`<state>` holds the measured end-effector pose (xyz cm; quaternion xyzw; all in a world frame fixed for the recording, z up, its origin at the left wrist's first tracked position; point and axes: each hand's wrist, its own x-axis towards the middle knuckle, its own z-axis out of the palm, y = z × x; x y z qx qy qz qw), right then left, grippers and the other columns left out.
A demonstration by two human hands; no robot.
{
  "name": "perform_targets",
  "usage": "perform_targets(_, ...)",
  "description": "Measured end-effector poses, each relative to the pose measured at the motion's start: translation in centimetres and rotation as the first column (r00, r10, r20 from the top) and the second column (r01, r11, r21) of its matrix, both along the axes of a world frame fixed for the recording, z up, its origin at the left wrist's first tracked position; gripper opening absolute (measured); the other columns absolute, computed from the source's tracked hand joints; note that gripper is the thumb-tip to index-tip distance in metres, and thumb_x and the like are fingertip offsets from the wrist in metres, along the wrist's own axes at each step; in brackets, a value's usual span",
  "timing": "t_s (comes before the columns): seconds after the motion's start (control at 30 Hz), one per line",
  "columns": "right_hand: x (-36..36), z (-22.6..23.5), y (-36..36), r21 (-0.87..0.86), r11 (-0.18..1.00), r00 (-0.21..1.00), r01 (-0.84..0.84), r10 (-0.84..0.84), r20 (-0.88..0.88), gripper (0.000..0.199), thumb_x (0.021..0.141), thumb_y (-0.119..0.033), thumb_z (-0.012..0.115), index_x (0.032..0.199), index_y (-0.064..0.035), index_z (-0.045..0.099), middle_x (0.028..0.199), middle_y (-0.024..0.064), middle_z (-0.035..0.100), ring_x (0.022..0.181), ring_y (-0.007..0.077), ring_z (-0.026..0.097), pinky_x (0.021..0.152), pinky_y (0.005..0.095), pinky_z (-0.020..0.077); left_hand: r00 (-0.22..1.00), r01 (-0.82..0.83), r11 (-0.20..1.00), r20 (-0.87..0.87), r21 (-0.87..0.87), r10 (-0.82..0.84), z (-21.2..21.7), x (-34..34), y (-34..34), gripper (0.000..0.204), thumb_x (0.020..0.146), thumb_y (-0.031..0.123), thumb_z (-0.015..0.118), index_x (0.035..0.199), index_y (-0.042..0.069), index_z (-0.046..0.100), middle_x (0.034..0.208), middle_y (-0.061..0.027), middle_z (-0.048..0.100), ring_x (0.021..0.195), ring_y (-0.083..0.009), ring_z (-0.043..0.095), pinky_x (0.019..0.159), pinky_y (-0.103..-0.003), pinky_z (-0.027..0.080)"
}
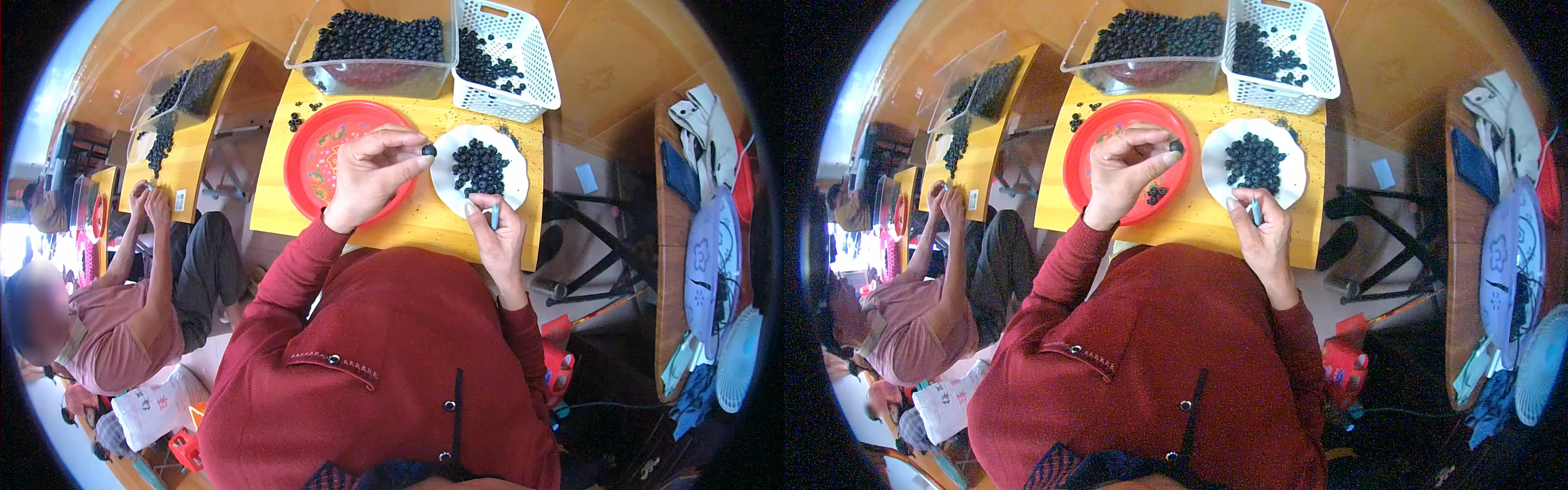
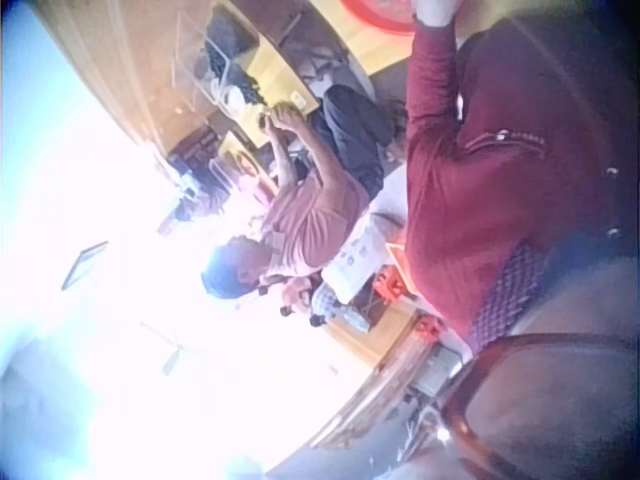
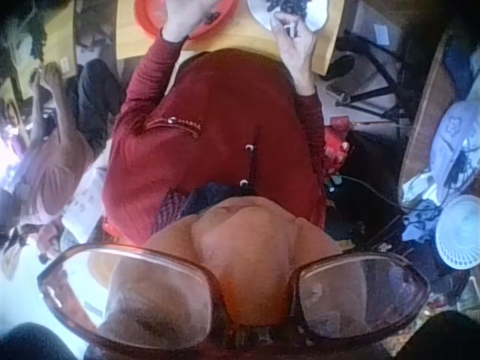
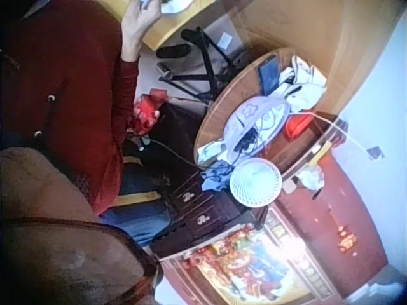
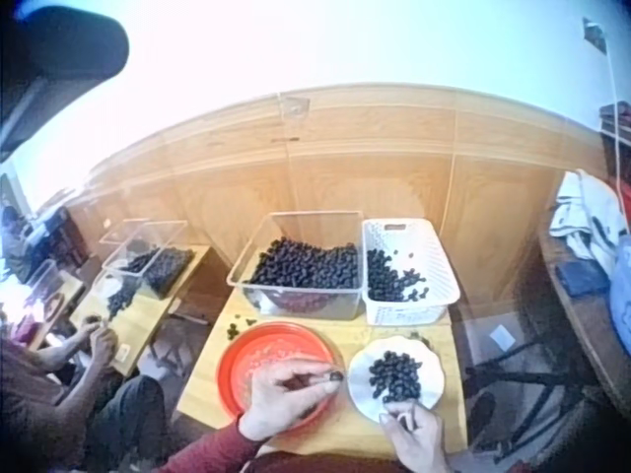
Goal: Sorting and cleaning berries at a table using a small plastic cleaning tool.
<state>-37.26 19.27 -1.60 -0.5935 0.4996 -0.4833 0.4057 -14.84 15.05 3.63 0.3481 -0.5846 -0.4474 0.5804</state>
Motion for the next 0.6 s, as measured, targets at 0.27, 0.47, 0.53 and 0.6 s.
perform_targets(0.27,0.2,-0.6,0.2,-0.018,1.0,1.0,-0.011,0.011,0.009,0.016,0.092,-0.016,0.068,0.095,-0.0007,0.067,0.075,0.0001,0.061,0.063,0.0044,0.046,0.057,0.0224,0.0396,0.781,0.374,0.887,-0.607,0.271,-0.144,-1.8,0.1,0.4,0.023,0.094,0.003,0.06,0.117,0.002,0.065,0.108,-0.0104,0.068,0.092,-0.018,0.068,0.085,-0.034,0.057)
perform_targets(0.47,0.1,-0.8,0.5,-0.016,1.0,1.0,0.002,-0.002,0.015,0.015,0.092,-0.015,0.068,0.095,-0.0008,0.067,0.074,-0.0012,0.059,0.062,0.0035,0.044,0.056,0.0221,0.0378,0.632,0.506,0.838,-0.749,0.205,-0.199,-2.1,0.1,0.7,0.023,0.096,0.007,0.059,0.118,0.007,0.064,0.103,-0.0078,0.066,0.093,-0.0187,0.064,0.084,-0.035,0.057)
perform_targets(0.53,0.0,-1.1,0.7,-0.032,0.999,1.0,0.002,-0.002,0.003,0.014,0.092,-0.015,0.068,0.094,-0.001,0.067,0.073,-0.0016,0.059,0.061,0.003,0.043,0.055,0.0218,0.037,0.609,0.519,0.826,-0.773,0.218,-0.178,-2.2,-0.1,0.8,0.021,0.096,0.009,0.06,0.116,0.007,0.064,0.1,-0.0071,0.065,0.092,-0.0183,0.063,0.083,-0.035,0.057)
perform_targets(0.6,0.0,-1.1,0.8,-0.027,1.0,1.0,-0.001,0.002,0.026,0.015,0.092,-0.015,0.068,0.094,-0.001,0.067,0.073,-0.0015,0.059,0.061,0.0029,0.043,0.055,0.0218,0.0369,0.605,0.53,0.817,-0.777,0.229,-0.175,-2.1,-0.2,0.8,0.02,0.095,0.01,0.061,0.115,0.008,0.064,0.1,-0.007,0.066,0.092,-0.0182,0.063,0.084,-0.035,0.057)
